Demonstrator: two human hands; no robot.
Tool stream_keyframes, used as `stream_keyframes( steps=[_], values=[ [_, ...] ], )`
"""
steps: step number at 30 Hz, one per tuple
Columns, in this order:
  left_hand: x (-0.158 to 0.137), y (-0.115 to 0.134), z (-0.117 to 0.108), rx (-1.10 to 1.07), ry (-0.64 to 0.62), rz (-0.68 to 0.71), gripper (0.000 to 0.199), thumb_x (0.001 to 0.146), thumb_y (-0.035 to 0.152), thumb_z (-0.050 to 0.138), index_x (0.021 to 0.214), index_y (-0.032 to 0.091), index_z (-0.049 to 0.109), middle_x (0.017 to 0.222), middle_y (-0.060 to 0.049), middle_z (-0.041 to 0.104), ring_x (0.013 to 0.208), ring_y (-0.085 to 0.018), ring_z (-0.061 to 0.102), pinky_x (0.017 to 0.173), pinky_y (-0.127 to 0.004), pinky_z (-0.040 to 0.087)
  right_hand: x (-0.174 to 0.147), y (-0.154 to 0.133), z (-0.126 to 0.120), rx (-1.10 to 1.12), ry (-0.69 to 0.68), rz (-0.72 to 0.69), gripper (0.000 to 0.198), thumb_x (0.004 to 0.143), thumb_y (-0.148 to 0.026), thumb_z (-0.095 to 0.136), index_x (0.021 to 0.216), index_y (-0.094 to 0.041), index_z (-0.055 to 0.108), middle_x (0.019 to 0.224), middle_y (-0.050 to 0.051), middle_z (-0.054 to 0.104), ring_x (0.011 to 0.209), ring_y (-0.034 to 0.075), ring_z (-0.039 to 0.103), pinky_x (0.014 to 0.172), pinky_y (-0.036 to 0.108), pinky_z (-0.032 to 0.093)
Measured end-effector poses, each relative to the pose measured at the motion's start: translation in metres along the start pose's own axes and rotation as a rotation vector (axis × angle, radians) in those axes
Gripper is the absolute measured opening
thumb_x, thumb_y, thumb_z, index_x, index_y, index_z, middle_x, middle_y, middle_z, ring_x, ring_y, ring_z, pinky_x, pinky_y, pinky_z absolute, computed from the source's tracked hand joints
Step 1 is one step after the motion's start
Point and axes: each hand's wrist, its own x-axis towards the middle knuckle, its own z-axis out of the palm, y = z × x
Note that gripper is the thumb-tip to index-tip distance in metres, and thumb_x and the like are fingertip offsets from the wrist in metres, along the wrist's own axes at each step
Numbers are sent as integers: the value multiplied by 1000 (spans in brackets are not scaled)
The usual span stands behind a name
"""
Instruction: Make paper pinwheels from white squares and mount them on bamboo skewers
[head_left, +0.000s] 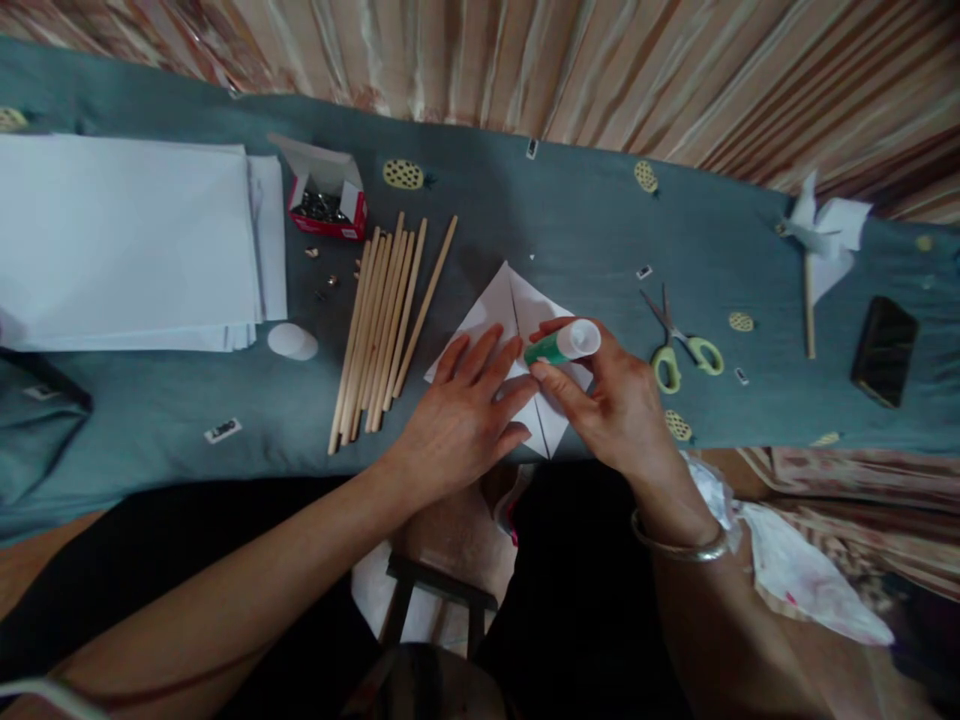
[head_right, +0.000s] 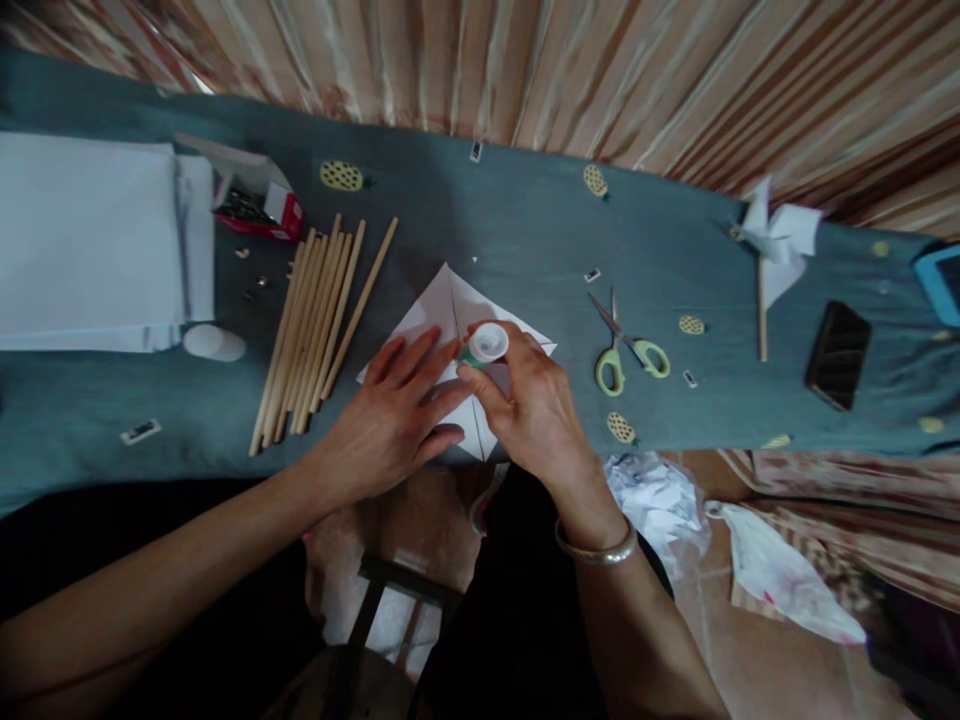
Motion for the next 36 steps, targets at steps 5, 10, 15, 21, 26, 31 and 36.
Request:
stream_keyframes(
  steps=[5,10,15,21,26,31,36],
  values=[
    [0,0,0,2,5,-3,49,88,37,62,133,21,52,154,-14,38,145,-37,26,116,-58,24,3,-6,-3,-70,-37,-14,24,89,-32,60,111,-22,59,102,6,71,99,26,66,84,40,54],
    [0,0,1,9,17,10,48,87,36,63,131,20,53,153,-15,39,145,-36,26,116,-58,24,4,-7,-6,-100,-79,-32,21,91,-35,57,108,-24,58,97,6,70,96,26,66,81,40,53],
    [0,-1,2,4,26,20,48,87,36,62,132,21,52,153,-14,39,145,-35,26,116,-58,24,1,-3,-4,-108,-53,-47,22,92,-37,56,109,-23,57,100,8,71,96,27,66,82,40,54],
    [-2,-2,4,14,32,35,50,88,39,60,134,21,51,153,-14,38,145,-36,25,116,-58,23,-3,-1,-3,-108,-26,-48,23,93,-39,55,110,-23,57,104,8,71,99,28,66,83,41,54],
    [-1,-2,3,8,29,27,50,88,37,61,134,21,51,153,-15,38,145,-35,25,117,-57,22,-4,0,-4,-119,-24,-39,24,92,-40,55,109,-23,57,102,8,71,100,28,66,83,41,54],
    [-1,-2,3,0,29,22,49,87,35,63,133,22,52,152,-14,40,145,-35,26,116,-58,24,-3,0,-4,-101,-11,-28,25,92,-41,56,110,-24,58,101,8,71,100,28,65,83,42,54],
    [-1,-2,4,13,29,21,48,89,39,59,133,22,52,152,-13,39,145,-35,25,116,-58,24,-3,3,-3,-83,17,-24,25,91,-40,58,109,-23,59,100,8,70,99,27,66,85,44,54]
  ],
)
